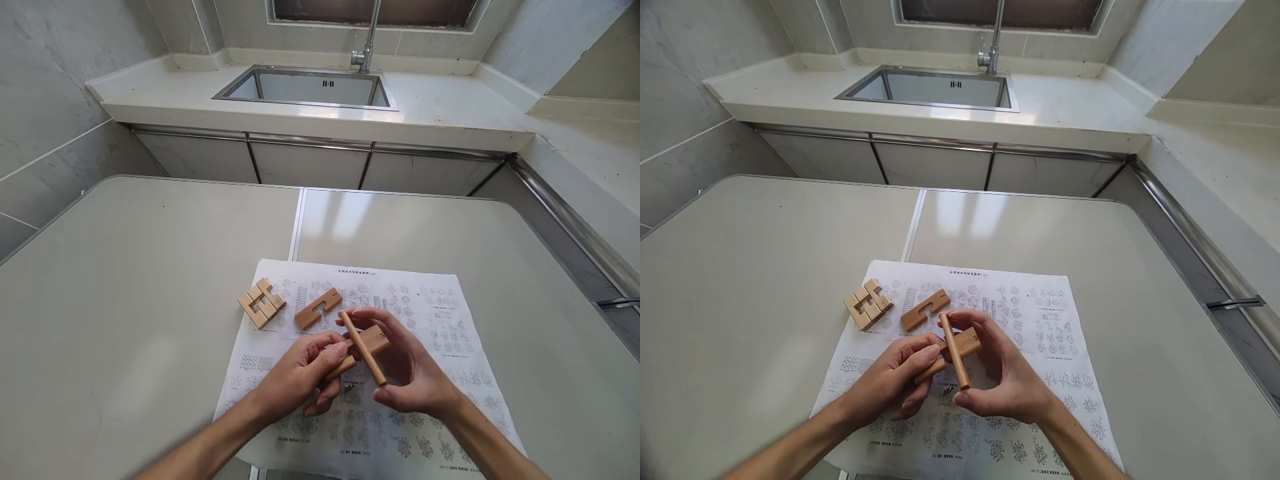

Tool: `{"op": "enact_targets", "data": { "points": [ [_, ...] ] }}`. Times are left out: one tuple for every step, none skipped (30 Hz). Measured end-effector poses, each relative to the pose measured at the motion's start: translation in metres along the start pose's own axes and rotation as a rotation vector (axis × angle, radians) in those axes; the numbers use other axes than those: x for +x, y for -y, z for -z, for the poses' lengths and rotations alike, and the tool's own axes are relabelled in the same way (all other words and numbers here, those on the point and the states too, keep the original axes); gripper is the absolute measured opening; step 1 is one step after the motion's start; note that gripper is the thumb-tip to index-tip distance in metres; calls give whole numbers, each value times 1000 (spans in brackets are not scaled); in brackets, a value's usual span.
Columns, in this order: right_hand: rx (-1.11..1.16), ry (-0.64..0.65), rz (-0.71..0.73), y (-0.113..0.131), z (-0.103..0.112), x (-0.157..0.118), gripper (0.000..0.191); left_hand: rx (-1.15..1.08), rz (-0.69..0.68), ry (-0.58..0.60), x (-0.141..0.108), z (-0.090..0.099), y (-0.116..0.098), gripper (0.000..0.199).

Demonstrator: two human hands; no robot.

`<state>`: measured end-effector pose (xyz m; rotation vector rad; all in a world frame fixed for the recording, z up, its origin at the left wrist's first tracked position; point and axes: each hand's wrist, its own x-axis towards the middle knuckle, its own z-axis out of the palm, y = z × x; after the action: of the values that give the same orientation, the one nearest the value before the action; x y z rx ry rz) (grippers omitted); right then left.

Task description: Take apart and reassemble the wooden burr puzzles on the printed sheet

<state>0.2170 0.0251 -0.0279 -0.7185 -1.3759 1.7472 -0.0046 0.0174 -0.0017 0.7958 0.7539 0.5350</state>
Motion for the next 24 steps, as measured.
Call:
{"op": "enact_targets", "data": {
  "points": [
    [14, 8, -1, 0, 0, 0, 79, -2, 3, -1, 0, 0, 0, 42],
    [23, 15, -4, 0, 0, 0, 79, -4, 6, -5, 0, 0, 0, 42],
    [27, 20, -5, 0, 0, 1, 80, -8, 11, -10, 0, 0, 1, 42],
    [25, 20, -4, 0, 0, 1, 80, -12, 16, -15, -1, 0, 1, 42],
    [18, 17, -3, 0, -1, 1, 80, -16, 20, -18, -1, -1, 0, 42],
    [8, 12, 0, 0, -1, 1, 81, -20, 21, -18, -1, -1, 0, 41],
    [3, 6, 3, 1, -1, 1, 83, -25, 18, -17, -1, -1, 0, 40],
    [5, -2, 8, 2, -1, 2, 84, -30, 12, -16, -1, -1, 0, 39],
    [11, -16, 16, 2, 0, 2, 84, -37, 3, -14, -1, -1, 0, 38],
    [19, -41, 28, 3, 0, 2, 82, -45, -10, -14, -1, 0, 0, 38],
    [22, -82, 43, 3, 1, 2, 76, -53, -27, -14, -1, 0, 0, 37],
    [9, -145, 59, 3, 3, 3, 67, -63, -45, -12, -1, 1, 0, 37],
    [-30, -221, 71, 3, 4, 3, 56, -72, -64, -4, -1, 2, 1, 36],
    [-101, -296, 80, 4, 6, 4, 46, -82, -81, 11, -1, 2, 1, 36],
    [-199, -364, 91, 5, 7, 5, 37, -92, -93, 32, -1, 3, 2, 37],
    [-327, -399, 102, 6, 8, 7, 31, -104, -100, 57, -1, 3, 3, 37],
    [-464, -402, 121, 7, 8, 9, 26, -116, -100, 83, -1, 2, 3, 38],
    [-595, -387, 150, 8, 7, 11, 23, -127, -96, 108, -1, 2, 4, 38],
    [-703, -353, 184, 9, 7, 14, 23, -136, -89, 130, -2, 1, 4, 39],
    [-787, -304, 216, 10, 6, 17, 27, -142, -81, 149, -2, 0, 4, 39],
    [-850, -245, 244, 10, 5, 21, 33, -143, -73, 168, -3, 0, 3, 39],
    [-894, -174, 265, 9, 4, 26, 40, -143, -69, 188, -4, -1, 3, 39],
    [-923, -105, 274, 7, 4, 31, 46, -141, -66, 209, -4, -1, 2, 38],
    [-937, -49, 290, 5, 4, 37, 49, -139, -67, 229, -4, -2, 2, 38]
  ]
}}
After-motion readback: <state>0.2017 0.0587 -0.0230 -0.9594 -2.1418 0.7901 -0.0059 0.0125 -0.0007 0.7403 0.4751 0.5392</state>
